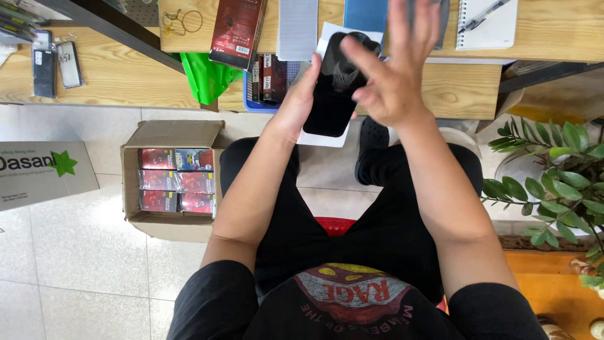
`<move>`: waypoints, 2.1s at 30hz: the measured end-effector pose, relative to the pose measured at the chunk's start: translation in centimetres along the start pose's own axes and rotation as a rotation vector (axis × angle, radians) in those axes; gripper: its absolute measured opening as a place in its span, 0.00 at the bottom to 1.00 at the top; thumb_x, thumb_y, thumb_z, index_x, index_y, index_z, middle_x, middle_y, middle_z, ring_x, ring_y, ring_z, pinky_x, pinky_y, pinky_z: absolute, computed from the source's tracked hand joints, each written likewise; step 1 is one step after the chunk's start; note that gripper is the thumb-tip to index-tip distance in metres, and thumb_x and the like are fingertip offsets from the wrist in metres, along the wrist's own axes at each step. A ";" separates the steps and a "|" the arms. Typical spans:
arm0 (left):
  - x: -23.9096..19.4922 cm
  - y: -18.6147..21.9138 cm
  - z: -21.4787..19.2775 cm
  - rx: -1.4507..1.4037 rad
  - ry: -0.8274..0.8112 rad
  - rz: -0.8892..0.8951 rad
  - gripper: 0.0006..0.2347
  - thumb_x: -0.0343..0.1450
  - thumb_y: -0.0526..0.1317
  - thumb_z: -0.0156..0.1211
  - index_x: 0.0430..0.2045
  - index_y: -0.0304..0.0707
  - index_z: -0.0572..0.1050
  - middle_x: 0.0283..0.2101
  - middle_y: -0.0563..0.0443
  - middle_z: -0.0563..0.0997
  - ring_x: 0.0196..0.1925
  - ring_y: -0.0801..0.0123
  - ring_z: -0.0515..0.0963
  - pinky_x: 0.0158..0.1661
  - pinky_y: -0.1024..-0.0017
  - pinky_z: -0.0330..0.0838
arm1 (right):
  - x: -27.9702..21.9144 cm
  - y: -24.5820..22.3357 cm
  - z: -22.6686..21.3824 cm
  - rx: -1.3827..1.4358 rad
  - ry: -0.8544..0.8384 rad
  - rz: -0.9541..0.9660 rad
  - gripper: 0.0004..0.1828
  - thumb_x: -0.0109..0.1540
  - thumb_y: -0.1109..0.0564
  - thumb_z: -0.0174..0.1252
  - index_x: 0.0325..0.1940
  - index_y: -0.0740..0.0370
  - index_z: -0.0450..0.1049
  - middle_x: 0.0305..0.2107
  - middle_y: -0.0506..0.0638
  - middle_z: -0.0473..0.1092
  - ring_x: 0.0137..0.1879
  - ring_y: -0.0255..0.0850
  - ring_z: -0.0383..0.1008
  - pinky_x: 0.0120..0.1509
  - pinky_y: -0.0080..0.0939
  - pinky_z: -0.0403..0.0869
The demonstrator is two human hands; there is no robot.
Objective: The person cleans a black smartphone by wiping its screen and back with a white wipe and a gray cloth. The person repeatedly wipes the device, flips it over, and uses both cleaning materials to remove smudges from the screen and back surfaces.
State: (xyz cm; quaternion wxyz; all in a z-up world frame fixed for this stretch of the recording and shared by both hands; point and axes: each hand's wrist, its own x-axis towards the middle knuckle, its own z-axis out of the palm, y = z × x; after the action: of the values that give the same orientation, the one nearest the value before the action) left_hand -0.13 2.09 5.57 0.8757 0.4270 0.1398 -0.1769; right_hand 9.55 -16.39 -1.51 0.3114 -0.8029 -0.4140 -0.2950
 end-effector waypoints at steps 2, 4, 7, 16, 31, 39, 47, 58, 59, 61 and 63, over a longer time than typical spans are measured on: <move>0.3 -0.6 -0.2 -0.014 -0.049 0.027 0.35 0.65 0.65 0.52 0.55 0.33 0.73 0.44 0.34 0.84 0.39 0.50 0.86 0.37 0.56 0.86 | -0.3 0.0 -1.5 -0.022 -0.033 0.081 0.40 0.67 0.20 0.24 0.79 0.24 0.58 0.80 0.43 0.28 0.87 0.48 0.21 0.90 0.69 0.28; 0.6 -1.0 -0.4 -0.027 -0.098 0.053 0.38 0.64 0.66 0.53 0.59 0.31 0.72 0.49 0.35 0.83 0.48 0.53 0.86 0.40 0.55 0.86 | -0.3 -0.4 -1.8 -0.042 -0.066 0.164 0.40 0.68 0.21 0.23 0.82 0.28 0.55 0.80 0.48 0.29 0.87 0.53 0.22 0.91 0.72 0.33; 0.8 -1.0 -0.3 -0.084 -0.013 0.030 0.29 0.66 0.63 0.54 0.48 0.36 0.75 0.37 0.35 0.84 0.30 0.48 0.86 0.33 0.58 0.85 | 0.0 -2.1 -1.1 -0.071 -0.028 0.085 0.40 0.66 0.16 0.21 0.81 0.18 0.42 0.81 0.39 0.23 0.88 0.48 0.20 0.90 0.74 0.28; 0.8 -1.5 -0.8 0.136 -0.041 0.266 0.33 0.73 0.63 0.46 0.64 0.35 0.67 0.64 0.41 0.75 0.67 0.60 0.74 0.67 0.65 0.69 | 0.4 -2.4 -1.1 -0.129 -0.187 0.056 0.42 0.66 0.17 0.15 0.82 0.17 0.48 0.80 0.47 0.25 0.86 0.52 0.18 0.87 0.77 0.27; 2.0 -3.6 -2.2 0.274 -0.055 0.348 0.27 0.76 0.59 0.47 0.60 0.36 0.72 0.61 0.44 0.78 0.66 0.66 0.75 0.68 0.68 0.66 | 0.4 -4.8 -2.2 -0.045 -0.224 0.161 0.43 0.66 0.19 0.18 0.82 0.28 0.50 0.79 0.60 0.30 0.85 0.62 0.23 0.87 0.78 0.31; 0.6 -1.7 -0.5 -0.145 -0.268 0.279 0.32 0.74 0.63 0.49 0.53 0.26 0.74 0.51 0.38 0.80 0.38 0.54 0.81 0.42 0.63 0.77 | 0.0 -2.8 -3.0 -0.044 -0.191 0.310 0.41 0.71 0.22 0.22 0.85 0.31 0.47 0.81 0.52 0.26 0.88 0.57 0.22 0.90 0.82 0.37; 0.7 -1.7 -0.1 -0.249 -0.057 0.180 0.30 0.73 0.60 0.48 0.49 0.24 0.76 0.44 0.31 0.83 0.37 0.47 0.84 0.40 0.55 0.82 | 0.5 -3.4 -3.2 0.082 -0.174 0.237 0.41 0.73 0.24 0.25 0.85 0.40 0.48 0.80 0.53 0.30 0.88 0.57 0.28 0.91 0.70 0.47; 2.3 -1.7 -2.7 -0.418 -0.069 0.356 0.21 0.76 0.53 0.55 0.48 0.31 0.78 0.46 0.39 0.84 0.46 0.57 0.84 0.50 0.62 0.78 | 1.2 -6.3 -2.4 0.227 -0.227 0.202 0.41 0.72 0.26 0.25 0.84 0.46 0.49 0.79 0.61 0.34 0.87 0.62 0.31 0.92 0.69 0.43; 2.3 -1.6 -2.9 -0.451 -0.027 0.303 0.22 0.74 0.54 0.56 0.46 0.31 0.79 0.44 0.39 0.85 0.43 0.55 0.84 0.48 0.60 0.80 | 1.0 -6.4 -2.0 0.225 -0.206 0.173 0.40 0.72 0.25 0.24 0.84 0.44 0.47 0.80 0.59 0.35 0.87 0.60 0.32 0.92 0.68 0.42; 2.5 -1.5 -3.6 -0.483 0.014 0.241 0.23 0.72 0.56 0.57 0.45 0.31 0.79 0.43 0.38 0.85 0.40 0.53 0.85 0.45 0.57 0.81 | 0.5 -6.9 -1.6 0.219 -0.185 0.152 0.40 0.72 0.25 0.23 0.84 0.41 0.45 0.80 0.57 0.35 0.88 0.58 0.33 0.92 0.68 0.42; 3.0 -1.4 -4.6 -0.593 -0.079 0.276 0.21 0.74 0.54 0.56 0.46 0.31 0.80 0.47 0.40 0.85 0.48 0.57 0.85 0.52 0.64 0.78 | 0.3 -7.5 -1.3 0.224 -0.211 0.143 0.40 0.72 0.23 0.21 0.84 0.39 0.44 0.81 0.54 0.36 0.87 0.57 0.35 0.91 0.69 0.44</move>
State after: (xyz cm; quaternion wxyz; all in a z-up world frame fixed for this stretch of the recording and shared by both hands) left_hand 1.55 4.37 0.63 0.9824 0.1609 0.0917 -0.0245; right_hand 3.02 -13.73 1.44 0.3739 -0.8172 -0.4164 -0.1382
